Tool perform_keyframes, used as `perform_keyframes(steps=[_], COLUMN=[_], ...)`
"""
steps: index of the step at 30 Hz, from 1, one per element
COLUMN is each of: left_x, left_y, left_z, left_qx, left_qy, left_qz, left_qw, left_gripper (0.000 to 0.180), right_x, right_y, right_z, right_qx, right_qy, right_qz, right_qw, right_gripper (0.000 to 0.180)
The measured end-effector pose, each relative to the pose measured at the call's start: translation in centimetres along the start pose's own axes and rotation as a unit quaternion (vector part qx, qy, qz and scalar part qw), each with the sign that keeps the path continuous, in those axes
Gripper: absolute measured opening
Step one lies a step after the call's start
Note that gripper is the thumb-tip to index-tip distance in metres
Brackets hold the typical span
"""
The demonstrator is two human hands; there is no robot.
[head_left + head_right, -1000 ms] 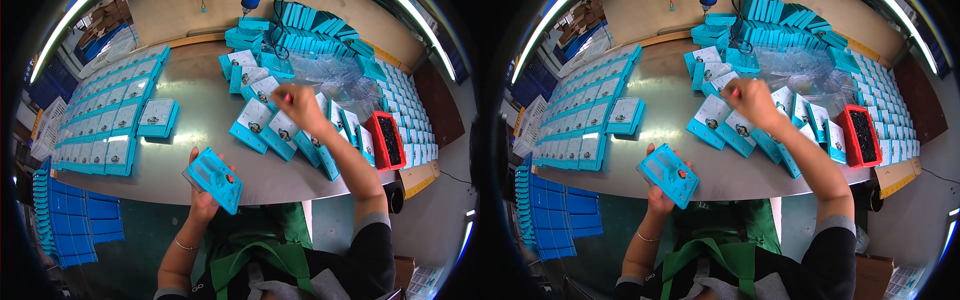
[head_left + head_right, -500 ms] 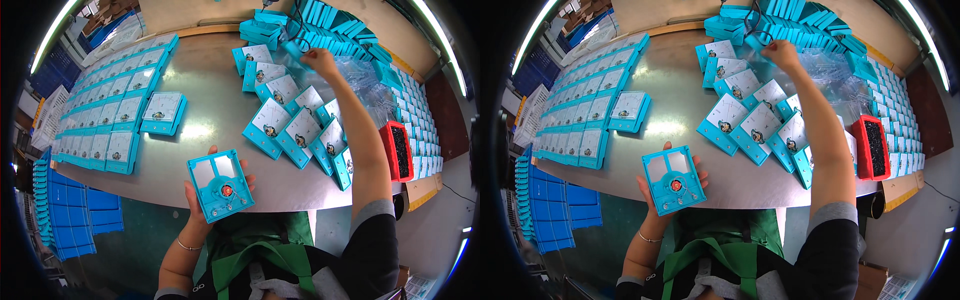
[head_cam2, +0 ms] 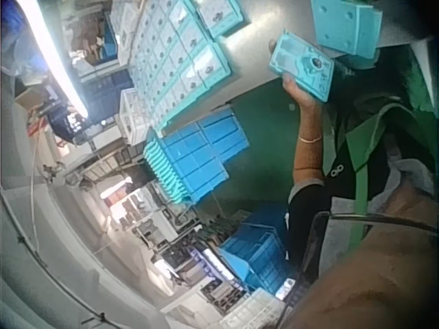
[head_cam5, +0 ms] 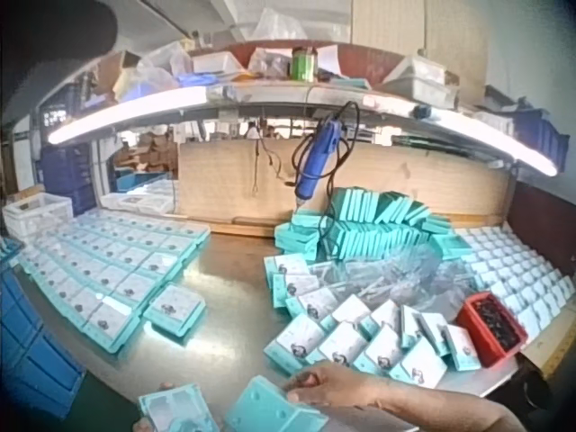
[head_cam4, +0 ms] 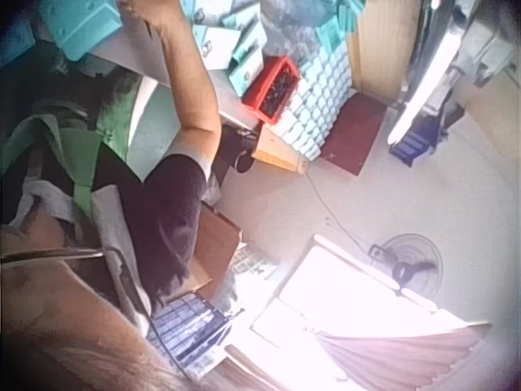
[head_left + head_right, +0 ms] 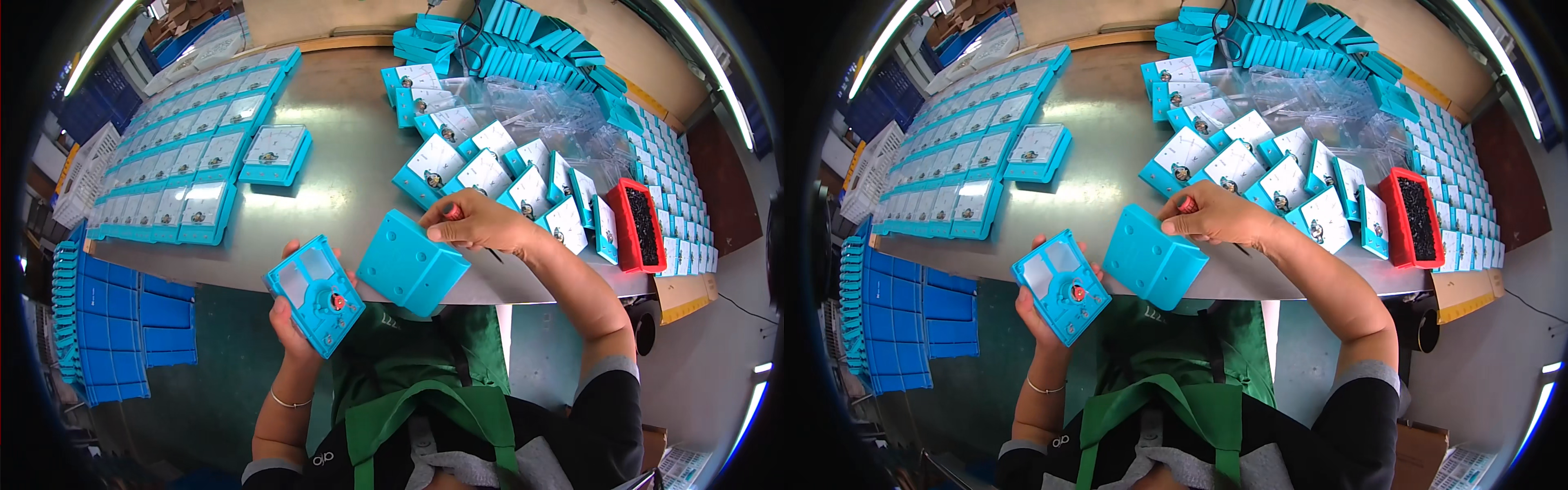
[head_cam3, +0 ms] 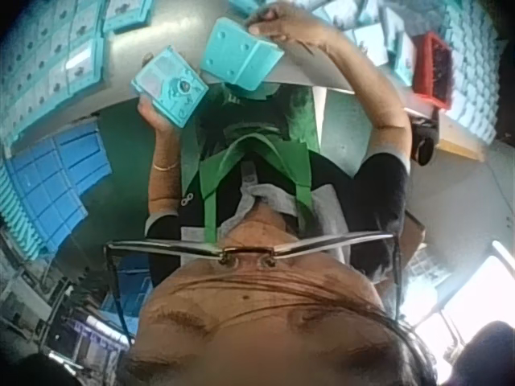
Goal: The person assembles small teal-colored electronic devices on a factory workbench. They use a screwdriver to tighten screws on the device casing, place a clear plastic cover over the internal components, and then close the device. The completed units are stacked on the table, and the person repeats this process for multiple units.
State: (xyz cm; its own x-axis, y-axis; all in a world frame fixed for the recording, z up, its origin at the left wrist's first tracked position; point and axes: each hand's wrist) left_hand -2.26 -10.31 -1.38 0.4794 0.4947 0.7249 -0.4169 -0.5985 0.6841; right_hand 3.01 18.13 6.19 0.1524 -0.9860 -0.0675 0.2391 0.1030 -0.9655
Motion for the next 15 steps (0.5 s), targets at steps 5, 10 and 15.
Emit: perform_keyframes(steps=[5, 10, 15], left_x=[-1.3, -0.8, -0.6], left_y=[1.7, 1.4, 1.7], left_z=[3.0, 3.5, 1.8], left_qx=[0.005, 0.045, -0.023], left_qy=[0.027, 0.059, 0.003], left_qz=[-0.039, -0.118, -0.154], left_qw=[0.999, 0.99, 0.988], left_gripper=[0.074, 0.082, 0.084], right_x=[2.0, 8.7, 9.0], right_y=[2.5, 2.6, 2.5], right_z=[-2.0, 1.3, 1.5], right_qx=[-0.212, -0.213, -0.139], right_qy=[0.193, 0.177, 0.164], right_qz=[0.416, 0.582, 0.608], right_qw=[0.863, 0.765, 0.764], right_gripper=[0.035, 0.073, 0.083])
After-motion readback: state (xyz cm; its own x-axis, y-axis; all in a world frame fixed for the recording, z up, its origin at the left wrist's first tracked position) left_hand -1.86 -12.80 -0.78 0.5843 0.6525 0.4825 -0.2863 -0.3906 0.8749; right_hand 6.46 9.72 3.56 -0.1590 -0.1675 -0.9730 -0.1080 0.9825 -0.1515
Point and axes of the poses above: each hand's wrist, its own z-axis away from the middle knuckle, its own x-axis out of the palm, y = z × x, and after that the axes turned 4 degrees about -x, right-handed
